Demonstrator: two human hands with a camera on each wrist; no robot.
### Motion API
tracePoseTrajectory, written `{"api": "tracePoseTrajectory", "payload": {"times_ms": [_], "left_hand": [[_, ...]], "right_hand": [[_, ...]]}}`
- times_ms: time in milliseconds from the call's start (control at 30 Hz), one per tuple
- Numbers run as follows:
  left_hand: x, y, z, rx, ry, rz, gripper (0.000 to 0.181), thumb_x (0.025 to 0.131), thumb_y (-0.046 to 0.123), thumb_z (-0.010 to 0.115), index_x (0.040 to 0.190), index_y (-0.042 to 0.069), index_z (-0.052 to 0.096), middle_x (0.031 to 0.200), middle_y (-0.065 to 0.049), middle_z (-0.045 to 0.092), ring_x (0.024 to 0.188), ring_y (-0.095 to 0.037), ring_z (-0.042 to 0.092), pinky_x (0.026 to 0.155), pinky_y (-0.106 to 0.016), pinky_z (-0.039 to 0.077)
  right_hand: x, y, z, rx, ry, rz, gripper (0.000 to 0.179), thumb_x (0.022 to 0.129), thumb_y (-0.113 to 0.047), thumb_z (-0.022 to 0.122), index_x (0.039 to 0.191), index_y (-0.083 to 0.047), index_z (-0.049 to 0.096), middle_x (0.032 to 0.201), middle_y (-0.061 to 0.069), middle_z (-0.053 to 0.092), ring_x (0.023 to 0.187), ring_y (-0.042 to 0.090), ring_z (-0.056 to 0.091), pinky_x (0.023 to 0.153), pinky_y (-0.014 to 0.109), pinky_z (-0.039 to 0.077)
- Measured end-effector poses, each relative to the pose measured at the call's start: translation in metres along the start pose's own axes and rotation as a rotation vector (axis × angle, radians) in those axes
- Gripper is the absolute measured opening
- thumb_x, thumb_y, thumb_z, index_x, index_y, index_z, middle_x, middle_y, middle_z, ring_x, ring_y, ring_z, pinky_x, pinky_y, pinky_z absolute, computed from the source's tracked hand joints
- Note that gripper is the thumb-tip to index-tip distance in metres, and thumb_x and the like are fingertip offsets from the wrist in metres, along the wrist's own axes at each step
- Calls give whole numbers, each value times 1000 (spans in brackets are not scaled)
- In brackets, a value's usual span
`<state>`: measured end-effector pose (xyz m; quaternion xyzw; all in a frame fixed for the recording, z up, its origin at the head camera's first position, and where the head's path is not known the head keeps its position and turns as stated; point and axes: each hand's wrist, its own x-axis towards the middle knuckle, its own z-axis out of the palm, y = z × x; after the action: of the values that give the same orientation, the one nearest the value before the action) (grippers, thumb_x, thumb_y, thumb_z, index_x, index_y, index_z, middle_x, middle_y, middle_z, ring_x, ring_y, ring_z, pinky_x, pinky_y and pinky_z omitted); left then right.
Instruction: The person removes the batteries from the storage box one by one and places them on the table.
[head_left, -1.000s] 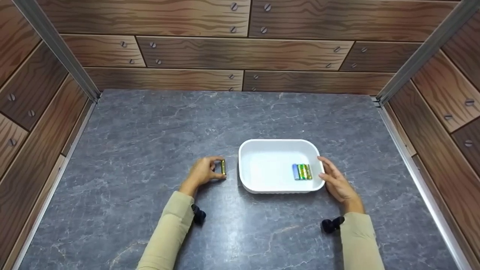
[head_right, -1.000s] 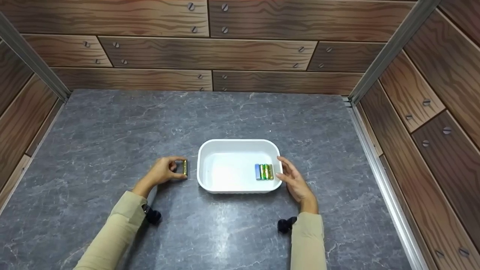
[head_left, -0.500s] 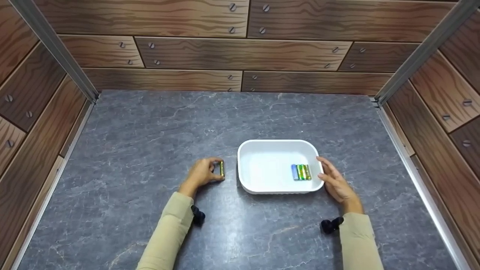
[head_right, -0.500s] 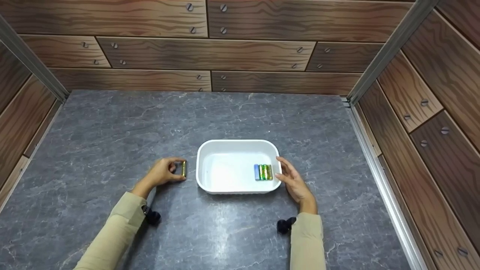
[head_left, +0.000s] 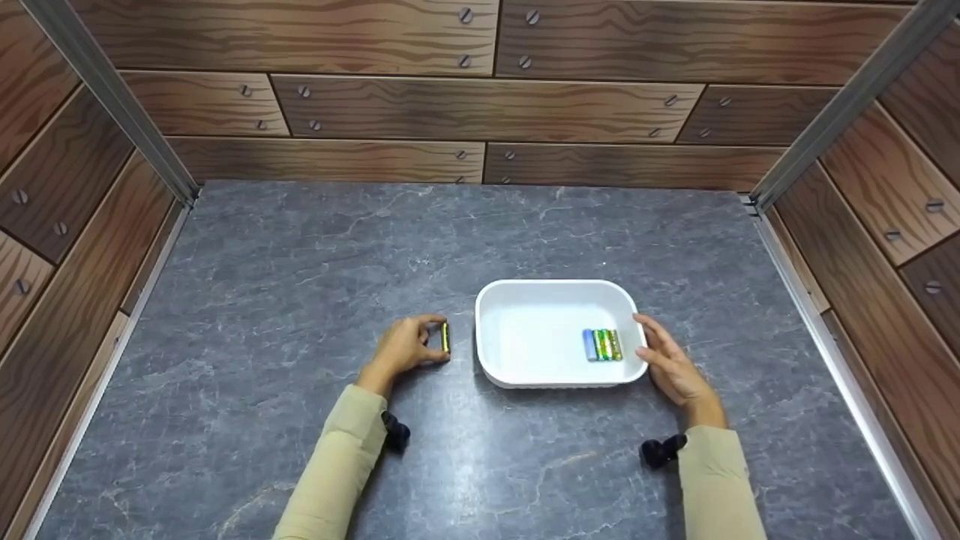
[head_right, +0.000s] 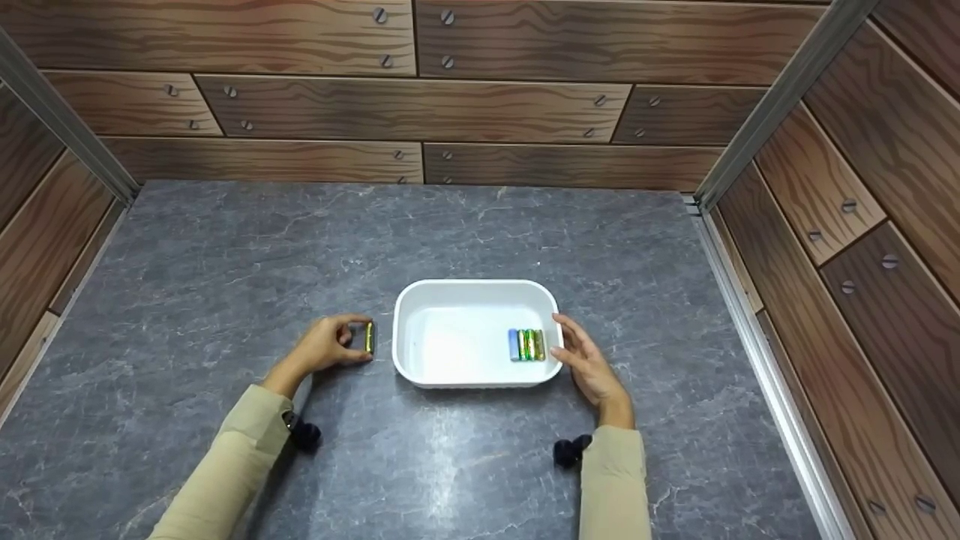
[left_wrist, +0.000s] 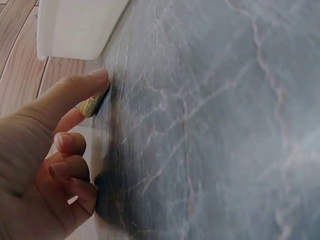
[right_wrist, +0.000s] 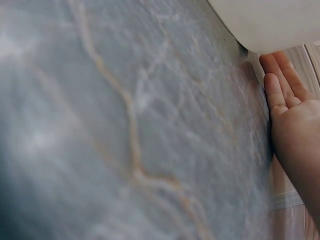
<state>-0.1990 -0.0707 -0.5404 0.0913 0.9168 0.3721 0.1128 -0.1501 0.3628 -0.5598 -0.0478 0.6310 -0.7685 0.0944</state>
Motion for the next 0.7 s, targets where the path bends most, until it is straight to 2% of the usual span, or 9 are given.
{"api": "tracePoseTrajectory", "payload": {"times_ms": [367,500,700], "left_hand": [[-2,11,-9,-34,-7,-12,60,71,24,85,127,17,63,64,6,40,57,-10,35,55,-24,28],[-3,19,-14,-47,17,24,58,73,23,84,127,16,63,64,6,40,56,-10,34,54,-24,28],[-6,33,-18,-49,52,96,51,77,23,81,125,13,65,64,6,40,57,-10,33,56,-24,28]], "right_hand": [[1,-1,1,-6,11,13,49,95,2,49,140,-17,43,133,-17,53,123,-4,49,100,13,39],[1,0,0,-1,-8,2,50,95,1,49,141,-17,42,134,-17,53,123,-5,49,101,13,39],[1,2,-2,30,-86,-45,52,97,1,46,145,-17,39,139,-19,49,128,-8,45,104,11,35]]}}
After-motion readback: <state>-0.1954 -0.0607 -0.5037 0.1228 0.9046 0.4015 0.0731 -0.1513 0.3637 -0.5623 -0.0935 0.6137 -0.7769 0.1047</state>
